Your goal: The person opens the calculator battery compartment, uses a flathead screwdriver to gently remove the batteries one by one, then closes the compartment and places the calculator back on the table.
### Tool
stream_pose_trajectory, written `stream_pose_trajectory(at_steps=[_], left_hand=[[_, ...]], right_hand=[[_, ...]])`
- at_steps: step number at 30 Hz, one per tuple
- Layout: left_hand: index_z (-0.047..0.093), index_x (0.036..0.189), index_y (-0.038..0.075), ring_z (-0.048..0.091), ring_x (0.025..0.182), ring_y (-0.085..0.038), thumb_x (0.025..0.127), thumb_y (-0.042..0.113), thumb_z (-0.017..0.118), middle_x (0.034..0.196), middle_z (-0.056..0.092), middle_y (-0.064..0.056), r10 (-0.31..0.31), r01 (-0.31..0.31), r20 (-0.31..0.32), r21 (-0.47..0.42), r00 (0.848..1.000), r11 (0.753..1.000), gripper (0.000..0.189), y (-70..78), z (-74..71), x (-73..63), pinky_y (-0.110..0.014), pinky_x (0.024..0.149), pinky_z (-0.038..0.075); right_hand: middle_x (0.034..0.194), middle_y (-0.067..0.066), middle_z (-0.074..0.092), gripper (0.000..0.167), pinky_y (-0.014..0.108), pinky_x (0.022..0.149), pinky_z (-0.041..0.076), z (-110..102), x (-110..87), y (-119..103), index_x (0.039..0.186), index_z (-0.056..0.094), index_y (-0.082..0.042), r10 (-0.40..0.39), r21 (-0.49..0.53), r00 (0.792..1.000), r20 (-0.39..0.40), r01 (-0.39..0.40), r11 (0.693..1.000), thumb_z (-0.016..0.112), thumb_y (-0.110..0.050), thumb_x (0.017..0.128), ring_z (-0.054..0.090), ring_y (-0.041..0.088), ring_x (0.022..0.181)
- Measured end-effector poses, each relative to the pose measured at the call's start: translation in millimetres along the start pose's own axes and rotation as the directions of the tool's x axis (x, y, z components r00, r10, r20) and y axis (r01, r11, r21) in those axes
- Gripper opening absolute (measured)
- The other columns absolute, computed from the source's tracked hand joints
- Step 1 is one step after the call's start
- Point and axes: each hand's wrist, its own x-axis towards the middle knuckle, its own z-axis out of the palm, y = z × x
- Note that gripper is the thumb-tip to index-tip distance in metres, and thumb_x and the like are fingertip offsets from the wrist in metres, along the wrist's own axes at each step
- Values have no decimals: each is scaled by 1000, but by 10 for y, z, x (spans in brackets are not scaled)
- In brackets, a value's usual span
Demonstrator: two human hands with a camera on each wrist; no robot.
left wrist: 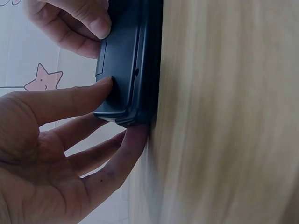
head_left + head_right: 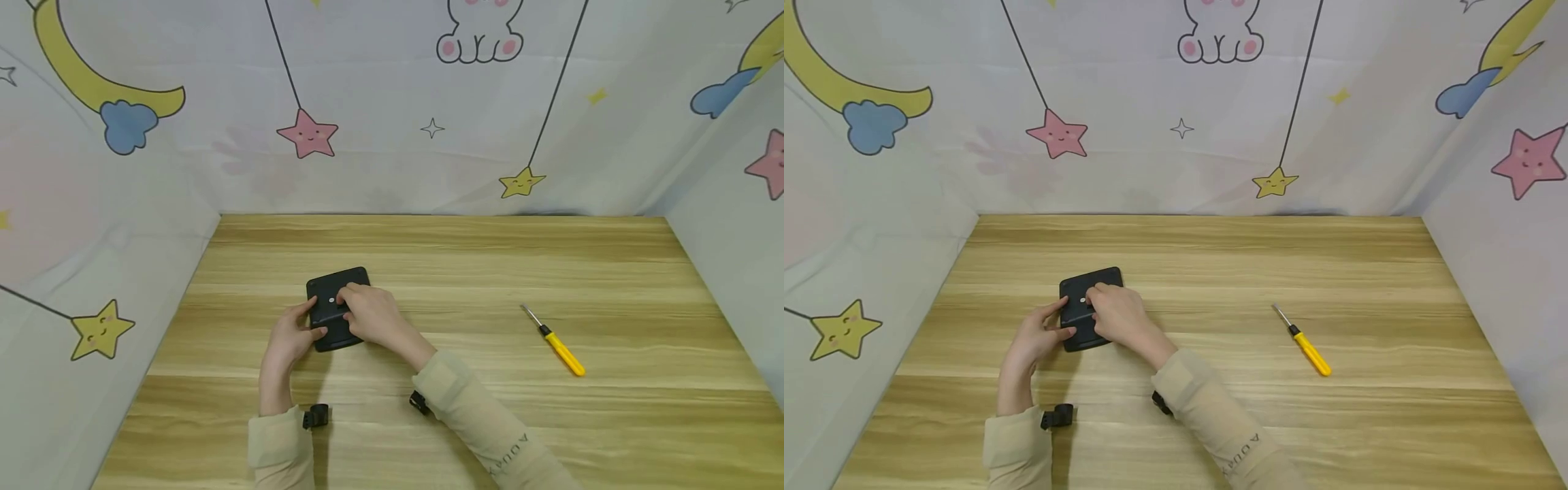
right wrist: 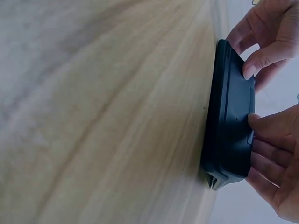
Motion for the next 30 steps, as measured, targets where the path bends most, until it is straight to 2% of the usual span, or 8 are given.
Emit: stream_pose_trajectory(at_steps=[4,8,13,22,30], left_hand=[[36,149,13,50,116,-38,89,8,65,150,34,-21,-6,6,-1,1,1000,1000,67,-16,-9,-14,-44,93,45],[36,149,14,51,118,-39,89,9,65,151,32,-21,-5,5,0,0,1000,1000,67,-30,-9,-17,-45,94,45],[37,149,14,51,118,-39,89,10,65,151,33,-21,4,-4,-2,3,1000,1000,67,-34,-10,-6,-45,94,45],[36,149,14,49,121,-41,89,9,65,152,31,-20,-2,2,2,-8,1000,1000,67,-38,-16,-10,-48,97,44],[37,149,13,39,132,-45,88,9,66,152,32,-21,19,-19,-4,-2,1000,1000,67,-43,-22,9,-56,107,35]], right_hand=[[107,-2,66,22,26,74,54,-22,8,-23,110,67,-15,-19,-6,1000,15,19,1000,68,-21,89,65,12,91],[109,0,66,23,27,82,53,-29,-6,-29,112,66,-13,-43,-5,999,22,43,999,67,-19,90,63,14,96],[113,-1,64,23,30,88,49,2,-28,-16,112,65,-15,-52,-7,999,-10,52,999,66,-20,90,58,16,103],[105,-4,65,13,27,81,44,42,-46,-19,104,64,-18,-57,22,992,-116,60,998,65,-22,92,56,13,94],[104,-3,66,19,27,79,44,49,-54,-32,110,69,-17,-43,23,991,-127,46,999,63,-22,93,55,14,93]])
